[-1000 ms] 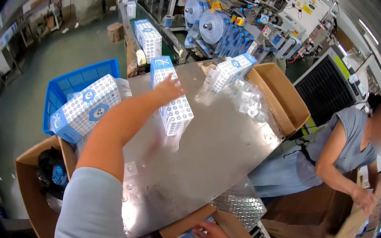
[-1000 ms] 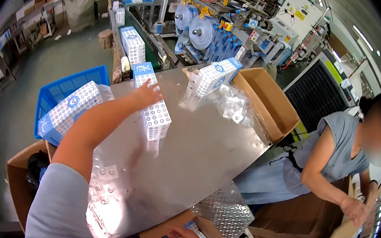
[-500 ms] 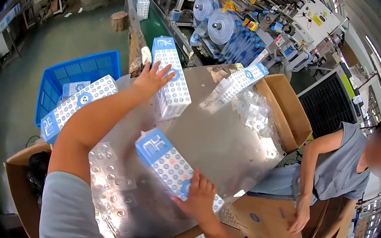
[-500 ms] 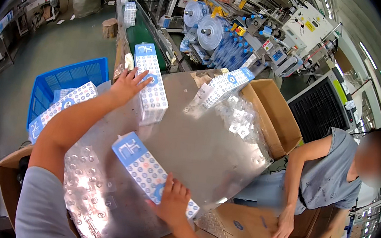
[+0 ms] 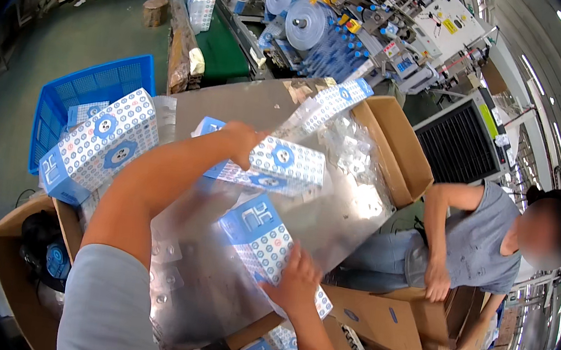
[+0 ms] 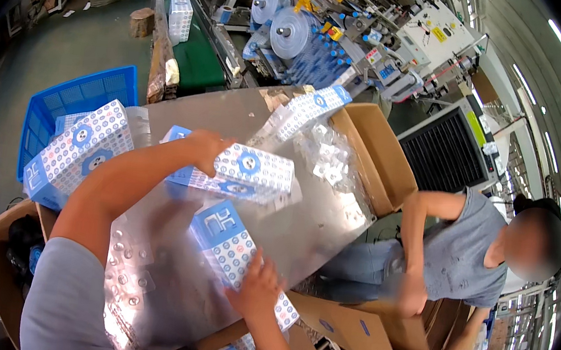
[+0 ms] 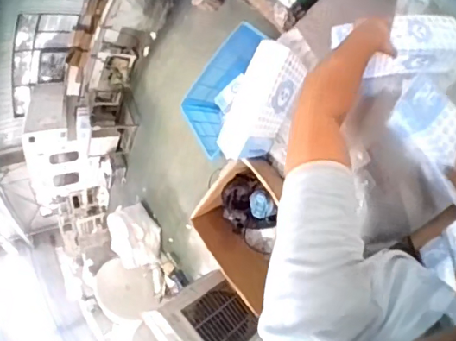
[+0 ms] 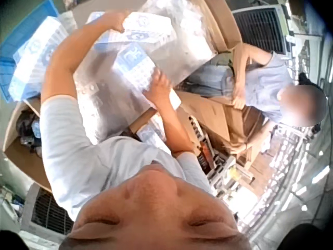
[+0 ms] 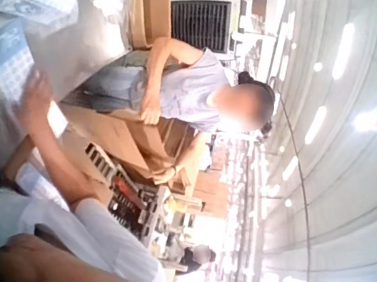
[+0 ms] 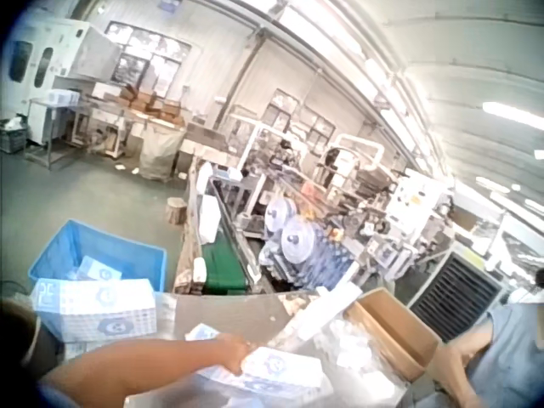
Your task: The person places bubble wrap and multiple small product boxes into a larger cardboard shipping box on a conveyor. The person then closes the flaps and moves the sealed box along the conveyor to a taping station.
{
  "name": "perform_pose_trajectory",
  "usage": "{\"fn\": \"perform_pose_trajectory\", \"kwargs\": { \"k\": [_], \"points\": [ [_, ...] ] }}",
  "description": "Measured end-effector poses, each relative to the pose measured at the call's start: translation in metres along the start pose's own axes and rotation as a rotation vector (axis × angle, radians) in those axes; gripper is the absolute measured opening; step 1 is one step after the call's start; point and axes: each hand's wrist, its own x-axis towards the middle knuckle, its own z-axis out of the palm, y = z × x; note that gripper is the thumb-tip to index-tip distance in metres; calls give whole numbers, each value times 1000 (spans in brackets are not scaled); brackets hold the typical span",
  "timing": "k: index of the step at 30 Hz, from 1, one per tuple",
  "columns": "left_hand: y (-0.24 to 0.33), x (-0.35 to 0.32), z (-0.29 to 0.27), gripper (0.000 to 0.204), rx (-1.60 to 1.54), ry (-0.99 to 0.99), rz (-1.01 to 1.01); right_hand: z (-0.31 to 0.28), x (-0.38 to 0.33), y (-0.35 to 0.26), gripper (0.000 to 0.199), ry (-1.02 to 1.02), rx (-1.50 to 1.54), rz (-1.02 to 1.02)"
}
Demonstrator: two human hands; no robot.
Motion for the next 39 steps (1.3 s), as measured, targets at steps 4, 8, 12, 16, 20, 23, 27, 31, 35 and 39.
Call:
{"fn": "perform_pose_trajectory", "kwargs": {
  "k": [4,8,12,16,20,23,27,31,35,39],
  "points": [
    [9,-22,15,94,-227,172,-381,17,23,-4,101,81,278,11],
    [-18,-73,16,70,-960,117,-705,-30,-18,47,99,292,443,-148],
    [-2,-135,38,54,-1991,-76,-458,-86,-105,104,104,498,669,-119],
    [86,-169,62,51,-2535,-112,-161,-96,-175,157,99,777,1071,-75],
    [206,-191,65,54,-2534,-218,76,-78,-255,223,92,1009,944,132],
    [264,-201,94,60,-2008,122,185,-83,-305,232,94,1256,805,313],
    [337,-173,115,82,-893,165,652,-100,-431,249,68,1648,807,613],
    [392,-160,163,79,-131,-94,981,-102,-499,225,64,1595,929,552],
    [398,-153,270,73,279,-326,1047,-69,-452,196,67,1227,972,250],
    [366,-167,284,74,181,-496,997,-34,-334,187,75,711,816,78]
  ]
}}
